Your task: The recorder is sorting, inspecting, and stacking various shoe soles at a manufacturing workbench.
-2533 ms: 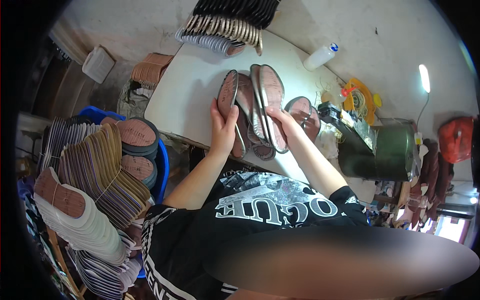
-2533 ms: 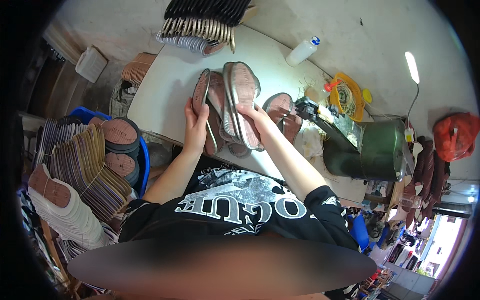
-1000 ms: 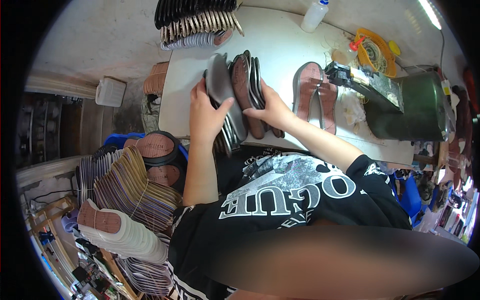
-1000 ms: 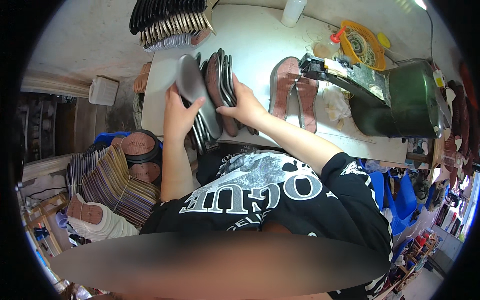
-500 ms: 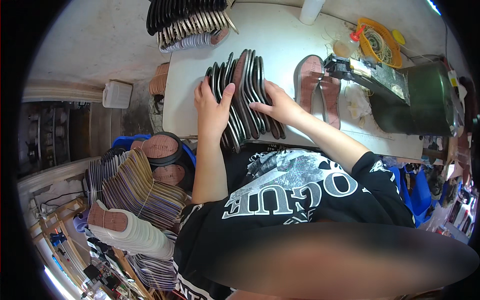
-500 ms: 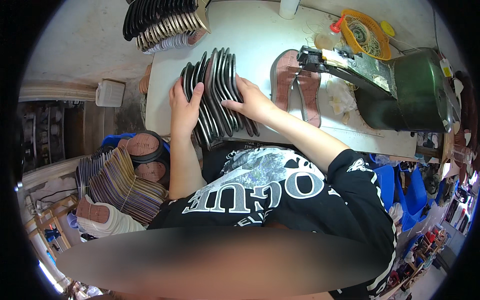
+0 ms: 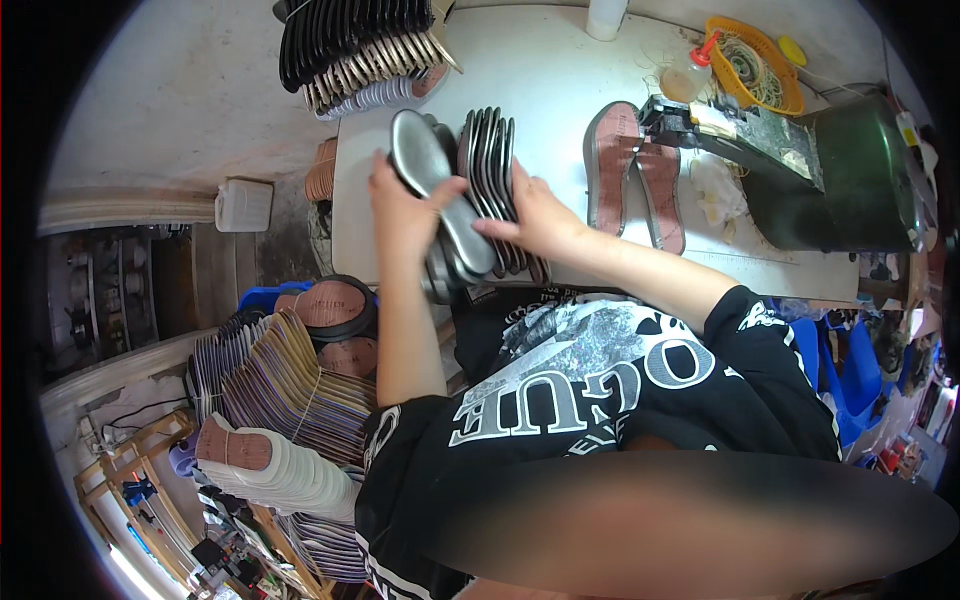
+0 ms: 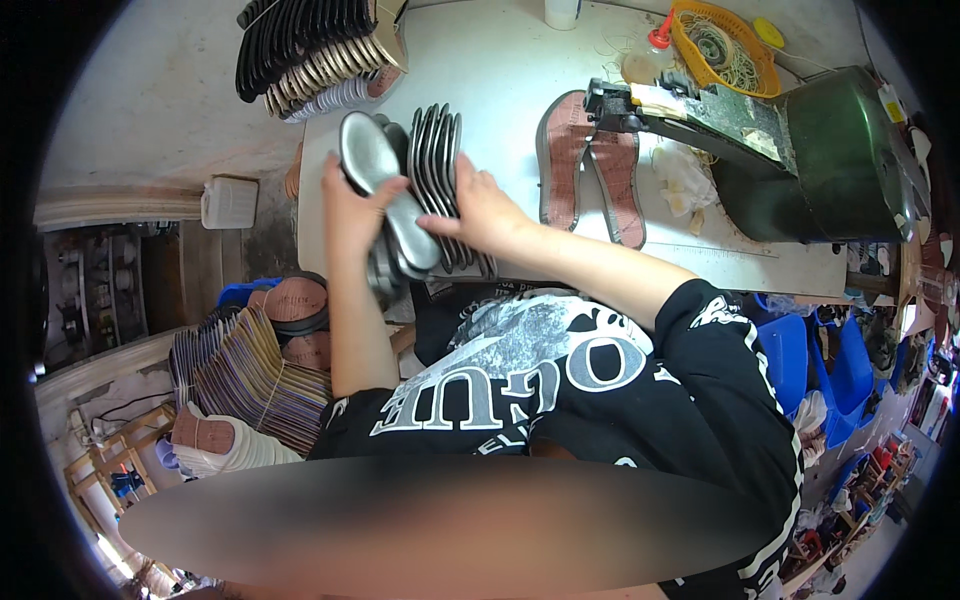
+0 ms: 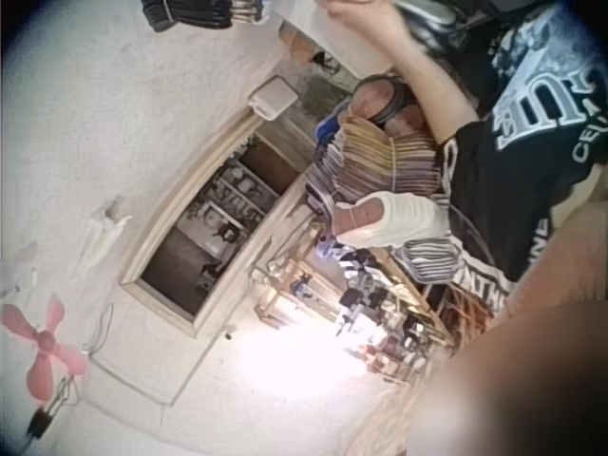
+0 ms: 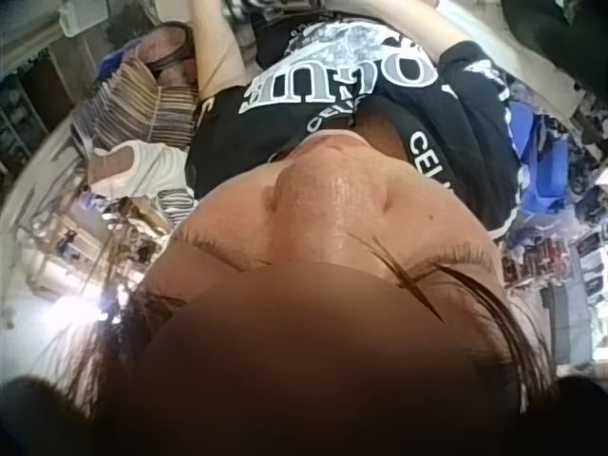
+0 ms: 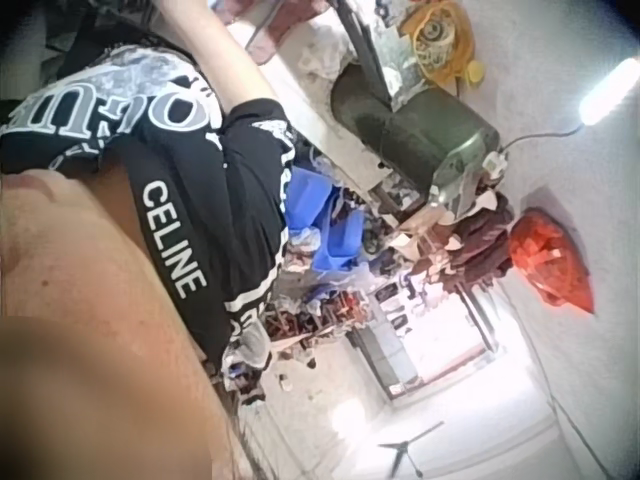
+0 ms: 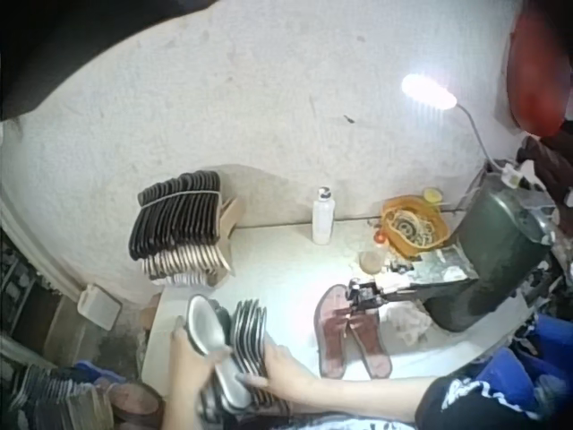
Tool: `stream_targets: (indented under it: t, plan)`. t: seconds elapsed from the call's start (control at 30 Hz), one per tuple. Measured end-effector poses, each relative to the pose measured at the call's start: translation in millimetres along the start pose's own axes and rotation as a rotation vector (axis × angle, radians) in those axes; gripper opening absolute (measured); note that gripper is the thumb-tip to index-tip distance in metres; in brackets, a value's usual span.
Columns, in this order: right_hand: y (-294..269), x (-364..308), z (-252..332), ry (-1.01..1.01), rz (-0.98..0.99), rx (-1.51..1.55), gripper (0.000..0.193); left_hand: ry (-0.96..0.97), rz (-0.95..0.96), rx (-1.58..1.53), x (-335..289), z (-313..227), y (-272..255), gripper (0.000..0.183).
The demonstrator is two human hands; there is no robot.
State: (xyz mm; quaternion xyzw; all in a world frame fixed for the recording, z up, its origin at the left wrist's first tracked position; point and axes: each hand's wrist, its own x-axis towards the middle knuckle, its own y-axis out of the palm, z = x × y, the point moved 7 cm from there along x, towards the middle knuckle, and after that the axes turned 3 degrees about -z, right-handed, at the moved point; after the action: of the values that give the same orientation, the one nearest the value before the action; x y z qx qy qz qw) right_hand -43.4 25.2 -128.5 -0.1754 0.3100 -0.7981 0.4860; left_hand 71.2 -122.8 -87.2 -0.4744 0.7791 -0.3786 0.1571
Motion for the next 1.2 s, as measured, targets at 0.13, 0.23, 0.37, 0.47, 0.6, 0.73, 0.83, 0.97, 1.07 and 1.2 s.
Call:
stream_targets:
  t: [0.13, 0.23, 0.37, 0.47, 0.6, 0.73, 0.83, 0.97, 1.07, 1.2]
  plan:
    - [1.6, -3.9, -1.9, -0.013, -0.034, -0.085, 0.099, 0.236, -0.085, -0.039, -21.4, -28.9, 16.7, 0.101]
    - [-3.7, -1.5, -4.4, -0.028, 0.008, -0.200, 0.101, 0.100, -0.045, 0.218, -6.3, -7.3, -1.3, 0.116]
    - [-4.3, 0.7, -9.1, -0.005, 0.079, -0.159, 0.106, 0.258, 0.179, 0.230, -24.4, -34.6, 12.5, 0.122]
    - [-10.0, 1.8, -4.1, -0.005, 0.119, -0.172, 0.101, 0.201, 0.110, 0.243, -17.1, -27.2, 3.8, 0.111]
    - [-5.8, 3.7, -14.7, -0.028, -0.046, -0.133, 0.105, 0.233, 0.076, 0.357, -29.6, -35.6, 30.7, 0.097]
    - [-5.5, 0.0, -1.0, -0.067, 0.024, -0.060, 0.095, 0.011, -0.023, 0.326, -16.3, -20.8, 23.2, 0.096]
    - [-2.4, 2.5, -10.4, -0.091, 0.050, 0.020, 0.084, 0.139, 0.131, 0.321, -31.8, -60.4, 42.0, 0.108]
    - [-8.2, -12.7, -12.4, -0.148, 0.136, 0.008, 0.076, 0.143, 0.075, 0.365, -23.1, -59.7, 51.3, 0.105]
    - [-41.4, -47.5, -18.5, -0.148, 0.124, -0.018, 0.068, 0.173, 0.029, 0.365, -21.8, -51.2, 53.6, 0.100]
    - [-104.1, -91.8, -97.2, 0.267, -0.283, -0.449, 0.070, 0.188, 0.007, 0.323, -23.5, -50.8, 50.1, 0.098]
